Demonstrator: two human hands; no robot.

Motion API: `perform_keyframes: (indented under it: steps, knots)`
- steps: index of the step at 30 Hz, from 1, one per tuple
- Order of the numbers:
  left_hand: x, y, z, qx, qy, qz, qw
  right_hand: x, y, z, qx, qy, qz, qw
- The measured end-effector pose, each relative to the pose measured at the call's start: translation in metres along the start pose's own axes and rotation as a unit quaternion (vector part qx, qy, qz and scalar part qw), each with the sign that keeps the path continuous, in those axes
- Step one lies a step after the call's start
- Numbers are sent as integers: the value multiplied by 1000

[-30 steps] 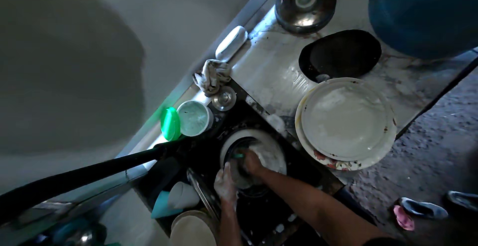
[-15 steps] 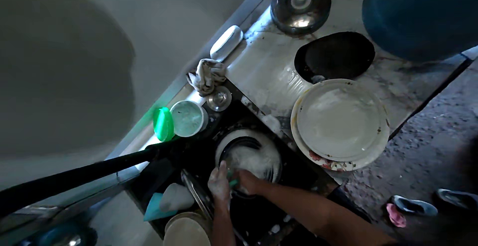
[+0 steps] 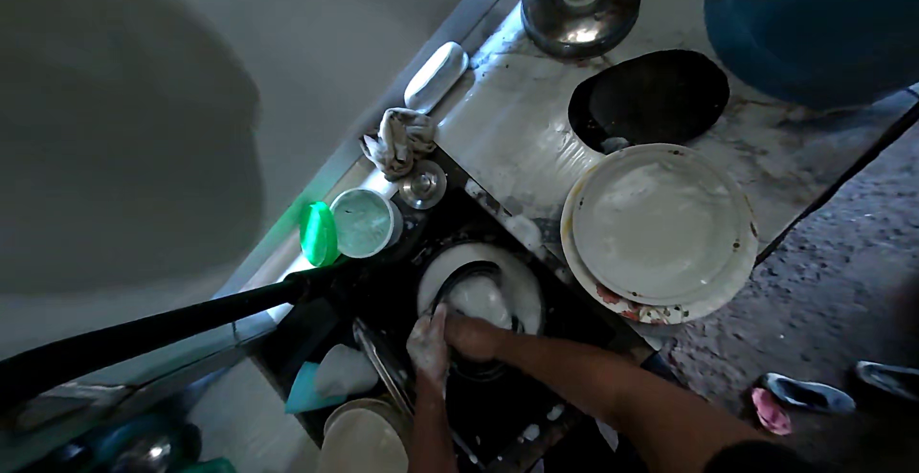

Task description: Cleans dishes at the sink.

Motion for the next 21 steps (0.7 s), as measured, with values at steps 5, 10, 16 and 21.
perform_keyframes:
  steps: [5, 10, 16, 21]
  knots:
    - [1, 6, 4, 28, -16, 4, 999, 42, -18, -44, 45, 80, 79, 993]
    - [8, 15, 7, 29, 6, 27, 999, 65, 21, -18, 12, 15, 356, 934]
    - [-23, 22, -7, 79, 106, -21, 991, 14, 42, 30, -37, -188, 289, 938]
    - [-32, 38, -11, 91, 154, -23, 984, -13, -1, -8, 225, -521, 252, 784]
Point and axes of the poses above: each hand's wrist, its own y-axis away from the middle knuckle, its own z-axis out of the palm, x = y × z, the point moved 6 cm from there along -y, towards the middle knuckle, and after that the axes turned 7 degrees about z, right-handed, at the moved point
